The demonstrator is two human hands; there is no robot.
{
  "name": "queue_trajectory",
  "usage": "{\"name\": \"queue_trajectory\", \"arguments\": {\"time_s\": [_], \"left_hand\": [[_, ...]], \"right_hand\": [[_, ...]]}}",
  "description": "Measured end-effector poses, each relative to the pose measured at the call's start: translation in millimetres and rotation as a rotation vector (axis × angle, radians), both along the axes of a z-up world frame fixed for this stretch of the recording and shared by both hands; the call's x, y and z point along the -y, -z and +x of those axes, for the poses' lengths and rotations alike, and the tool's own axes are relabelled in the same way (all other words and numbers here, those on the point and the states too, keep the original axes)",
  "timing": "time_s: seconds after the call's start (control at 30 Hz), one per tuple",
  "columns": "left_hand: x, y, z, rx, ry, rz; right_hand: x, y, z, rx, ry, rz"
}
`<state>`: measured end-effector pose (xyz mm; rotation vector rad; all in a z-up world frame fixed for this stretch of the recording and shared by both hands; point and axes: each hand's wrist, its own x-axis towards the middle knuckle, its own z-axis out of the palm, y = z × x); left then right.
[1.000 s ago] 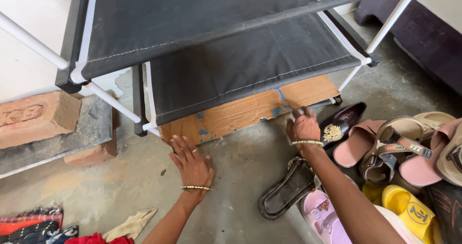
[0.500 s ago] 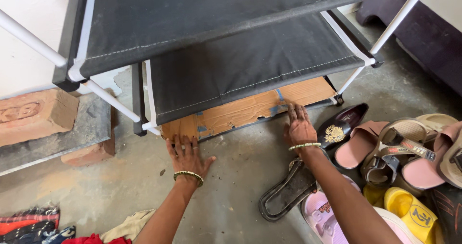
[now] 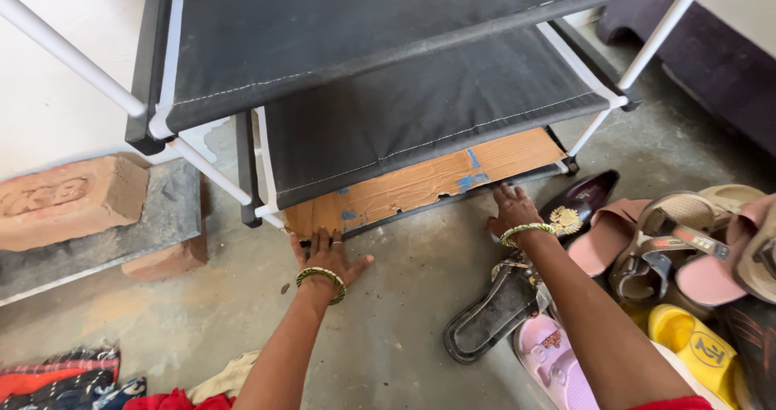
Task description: The person uses a broom to sweep dust off several pieces of cardboard lying on the floor. They then pick up the cardboard pieces one by one and place them onto the shelves of a white metal shoe rack. The person adjusts the cardboard to fit the shelves and continues to organize the pile of shoes and other items nearby.
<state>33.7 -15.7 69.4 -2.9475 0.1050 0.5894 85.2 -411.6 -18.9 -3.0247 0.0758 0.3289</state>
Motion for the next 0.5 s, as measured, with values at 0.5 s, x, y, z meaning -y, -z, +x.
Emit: {"name": "queue_trajectory", "arguments": {"time_s": [0.5], "left_hand": [[69,-73,-50,0.255,0.194,-0.362]], "right_hand": [[-36,-166,-111,0.412,-0.150,0.243]]}}
